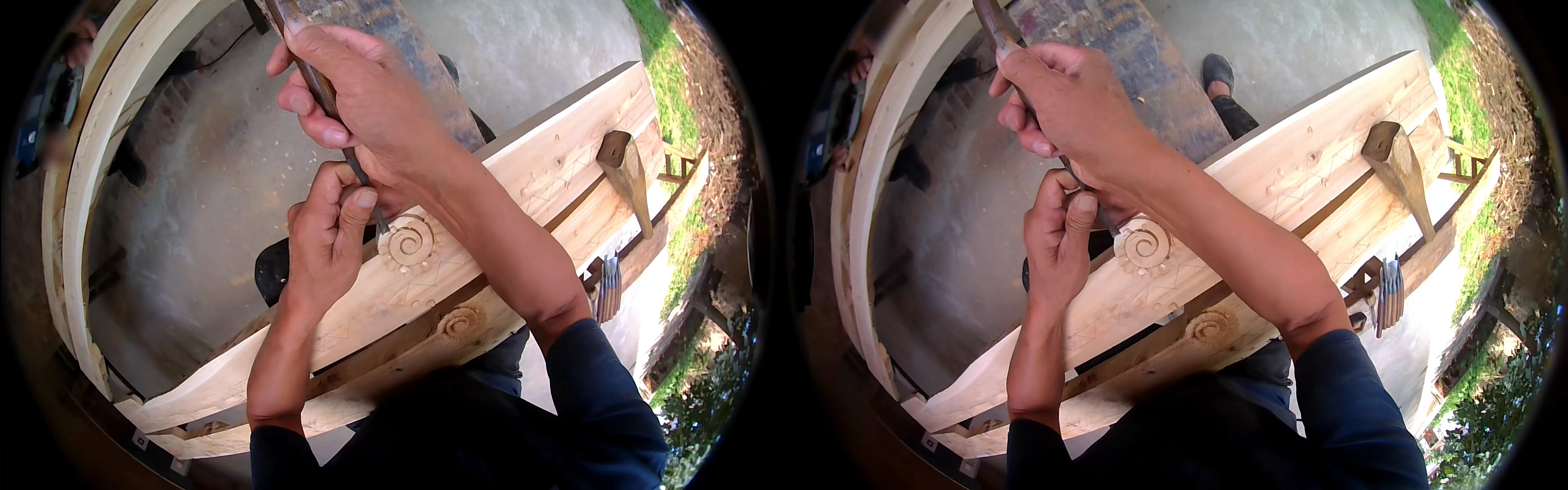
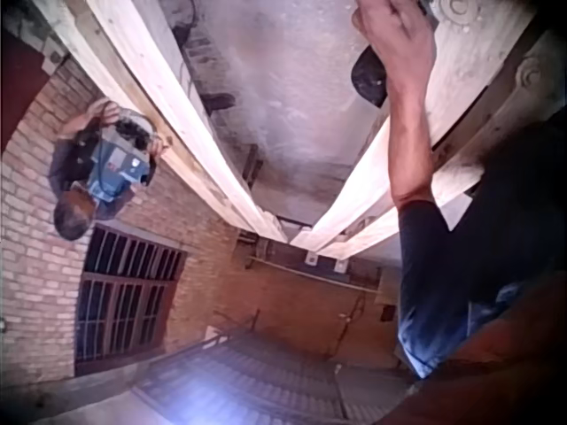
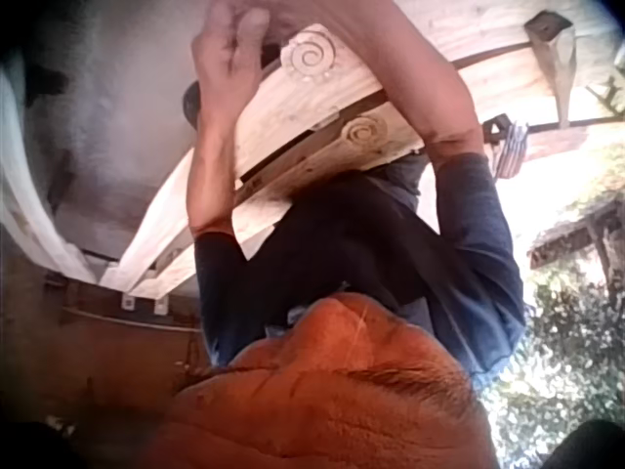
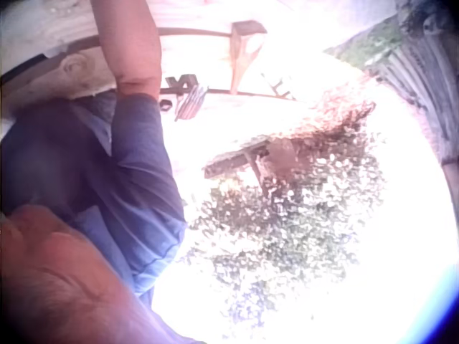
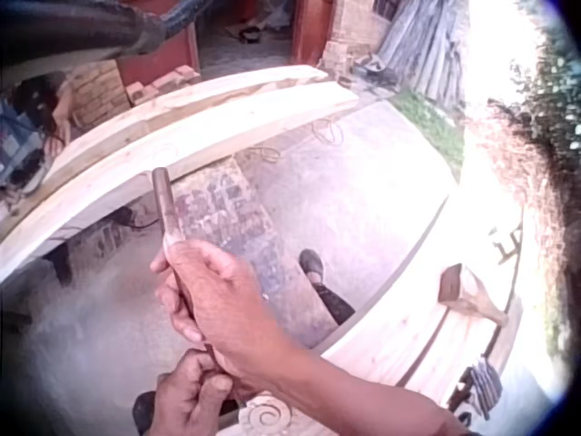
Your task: The person carves a spiral pattern into a wooden board using a chisel and a wooden mallet.
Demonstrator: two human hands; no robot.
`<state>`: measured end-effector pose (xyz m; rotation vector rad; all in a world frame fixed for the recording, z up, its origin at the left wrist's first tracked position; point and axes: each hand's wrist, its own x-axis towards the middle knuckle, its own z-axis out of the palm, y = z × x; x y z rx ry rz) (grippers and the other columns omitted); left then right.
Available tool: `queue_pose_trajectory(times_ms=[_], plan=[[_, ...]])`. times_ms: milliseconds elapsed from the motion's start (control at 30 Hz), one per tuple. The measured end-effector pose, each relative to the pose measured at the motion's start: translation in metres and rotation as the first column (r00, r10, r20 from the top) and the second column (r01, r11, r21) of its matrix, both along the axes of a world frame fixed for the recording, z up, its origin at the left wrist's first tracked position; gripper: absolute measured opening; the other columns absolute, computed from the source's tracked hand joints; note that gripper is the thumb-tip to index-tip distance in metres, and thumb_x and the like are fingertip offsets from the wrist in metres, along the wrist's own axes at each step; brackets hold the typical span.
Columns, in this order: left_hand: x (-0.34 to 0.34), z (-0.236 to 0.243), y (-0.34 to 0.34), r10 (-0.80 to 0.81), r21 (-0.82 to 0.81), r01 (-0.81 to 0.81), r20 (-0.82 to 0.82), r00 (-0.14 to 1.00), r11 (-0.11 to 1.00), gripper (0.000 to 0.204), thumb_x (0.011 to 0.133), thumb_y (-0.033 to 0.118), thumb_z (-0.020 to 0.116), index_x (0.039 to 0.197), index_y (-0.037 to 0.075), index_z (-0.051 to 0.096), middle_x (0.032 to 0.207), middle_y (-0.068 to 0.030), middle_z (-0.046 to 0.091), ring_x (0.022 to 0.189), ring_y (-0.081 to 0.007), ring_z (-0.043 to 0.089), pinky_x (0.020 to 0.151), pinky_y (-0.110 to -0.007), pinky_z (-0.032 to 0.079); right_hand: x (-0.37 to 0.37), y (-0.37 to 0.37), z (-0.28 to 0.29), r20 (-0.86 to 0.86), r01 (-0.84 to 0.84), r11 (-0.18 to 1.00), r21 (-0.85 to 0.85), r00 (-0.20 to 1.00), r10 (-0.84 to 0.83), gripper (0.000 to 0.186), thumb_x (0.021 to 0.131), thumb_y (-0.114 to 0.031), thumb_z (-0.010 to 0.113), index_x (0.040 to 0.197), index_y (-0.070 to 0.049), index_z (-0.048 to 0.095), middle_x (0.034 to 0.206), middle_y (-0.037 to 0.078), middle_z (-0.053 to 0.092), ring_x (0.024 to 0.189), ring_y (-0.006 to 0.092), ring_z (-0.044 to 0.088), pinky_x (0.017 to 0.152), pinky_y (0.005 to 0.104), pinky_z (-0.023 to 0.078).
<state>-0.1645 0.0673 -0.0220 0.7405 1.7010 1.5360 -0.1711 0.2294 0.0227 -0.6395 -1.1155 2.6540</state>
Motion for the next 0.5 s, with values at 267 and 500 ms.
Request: queue_pose_trajectory(times_ms=[267,500], plan=[[-0.0011,0.0023,0.0039,0.02,-0.016,-0.021,-0.053,0.998,1.0,0.019,0.114,0.019,0.054,0.112,0.002,0.06,0.089,-0.0094,0.078,0.082,-0.0161,0.076,0.076,-0.031,0.059,0.0,-0.0043,0.0021,-0.001,-0.001,0.979,0.203,1.0,0.001,0.034,0.104,-0.03,0.063,0.091,0.001,0.068,0.065,0.005,0.061,0.048,0.0082,0.049,0.044,0.027,0.036],[-0.0035,0.0002,0.0007,-0.038,-0.068,0.035,-0.041,0.998,0.997,0.021,0.115,0.019,0.052,0.117,-0.001,0.057,0.095,-0.0078,0.075,0.089,-0.016,0.075,0.082,-0.033,0.064,0.0002,-0.0058,0.0006,-0.004,0.003,0.965,0.263,1.0,-0.002,0.032,0.104,-0.029,0.063,0.092,0.001,0.068,0.064,0.005,0.062,0.049,0.008,0.05,0.045,0.0266,0.038]])
